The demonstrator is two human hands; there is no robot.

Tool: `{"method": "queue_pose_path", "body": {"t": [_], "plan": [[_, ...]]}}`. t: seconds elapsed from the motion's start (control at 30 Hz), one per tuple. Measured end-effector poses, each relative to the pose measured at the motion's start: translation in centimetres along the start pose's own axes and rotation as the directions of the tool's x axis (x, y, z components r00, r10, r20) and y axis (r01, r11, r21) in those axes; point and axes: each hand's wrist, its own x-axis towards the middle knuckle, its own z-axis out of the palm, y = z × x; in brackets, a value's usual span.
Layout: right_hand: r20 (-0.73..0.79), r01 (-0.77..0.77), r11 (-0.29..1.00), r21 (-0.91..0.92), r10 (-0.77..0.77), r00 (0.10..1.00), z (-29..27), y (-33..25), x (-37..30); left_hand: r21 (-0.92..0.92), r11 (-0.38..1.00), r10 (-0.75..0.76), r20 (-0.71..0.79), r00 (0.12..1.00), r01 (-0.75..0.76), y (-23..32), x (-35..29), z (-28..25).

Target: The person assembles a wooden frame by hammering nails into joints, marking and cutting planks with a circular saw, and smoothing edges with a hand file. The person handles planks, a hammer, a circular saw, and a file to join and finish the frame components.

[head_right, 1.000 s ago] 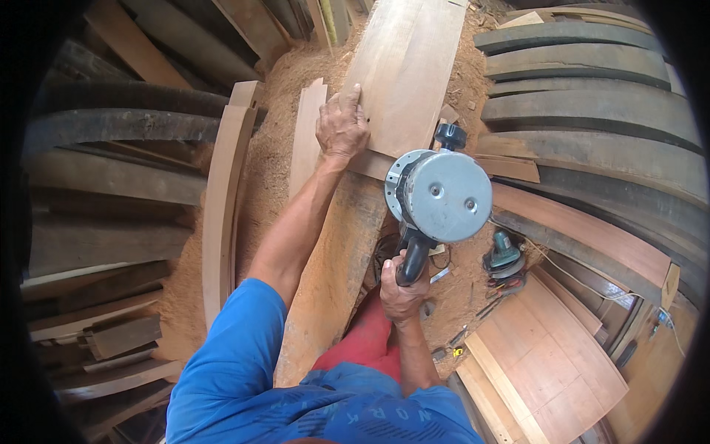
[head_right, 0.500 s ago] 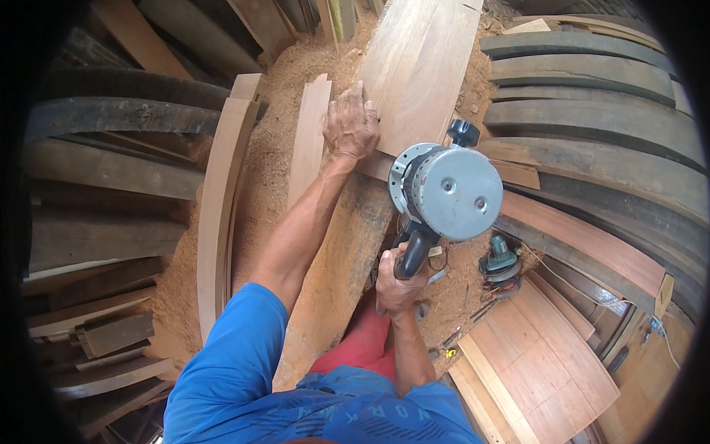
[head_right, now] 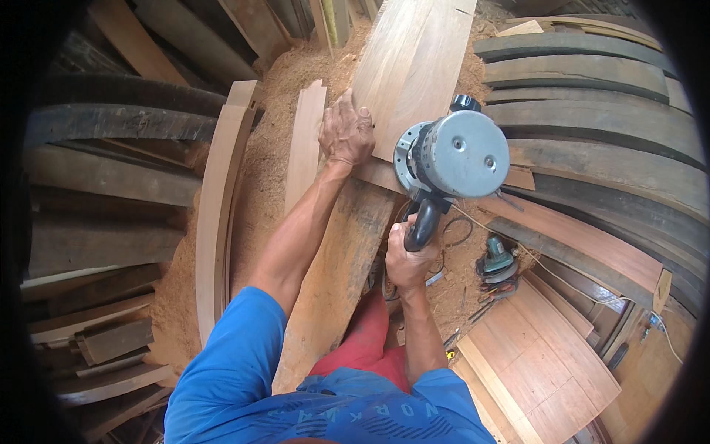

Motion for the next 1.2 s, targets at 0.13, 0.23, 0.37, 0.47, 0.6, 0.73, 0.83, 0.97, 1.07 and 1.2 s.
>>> {"method": "queue_pose_path", "body": {"t": [0.13, 0.23, 0.37, 0.47, 0.6, 0.73, 0.83, 0.97, 1.07, 1.2], "plan": [[-0.007, -0.082, 0.996, 0.035, 0.082, 0.997, 0.3, -0.1, 1.5, -0.001, 1.0, -0.017, 0.013, 1.0, 0.017, 0.1, 0.0, -0.2], [-0.004, -0.041, 0.999, 0.021, 0.041, 0.999, 0.3, 0.0, 2.6, -0.005, 1.0, -0.02, 0.022, 1.0, 0.02, 0.2, 0.0, -0.3], [-0.007, -0.056, 0.998, 0.035, 0.056, 0.998, 0.4, 0.0, 3.1, -0.005, 1.0, -0.007, 0.012, 1.0, 0.007, 0.2, 0.1, -0.4], [-0.03, -0.048, 0.998, 0.048, 0.05, 0.998, 0.7, 0.3, 3.9, -0.015, 1.0, -0.013, 0.019, 1.0, 0.014, 0.2, 0.0, -0.5], [-0.047, -0.036, 0.999, 0.016, 0.037, 0.998, 1.1, 0.4, 6.2, 0.004, 1.0, -0.021, 0.023, 1.0, 0.021, 0.2, 0.0, -0.4], [-0.046, -0.019, 1.0, 0.003, 0.019, 0.999, 1.4, 0.6, 8.8, 0.023, 0.999, -0.031, 0.024, 0.999, 0.03, 0.3, 0.1, -0.3], [-0.043, -0.03, 0.999, 0.032, 0.031, 0.999, 1.6, 0.7, 10.9, -0.002, 1.0, -0.031, 0.032, 0.999, 0.031, 0.4, 0.0, -0.5], [-0.037, -0.016, 0.997, 0.071, 0.019, 0.999, 1.7, 1.3, 12.2, 0.013, 1.0, -0.027, 0.03, 0.999, 0.026, 0.6, 0.1, -0.7], [-0.038, -0.005, 0.999, 0.04, 0.006, 0.999, 1.6, 1.3, 11.9, 0.026, 0.999, -0.047, 0.063, 0.997, 0.045, 0.9, 0.1, -0.9], [-0.04, -0.07, 0.998, -0.009, 0.069, 0.997, 1.2, 0.0, 8.2, 0.064, 0.996, -0.062, 0.059, 0.996, 0.058, 0.5, 0.0, -0.3]]}}
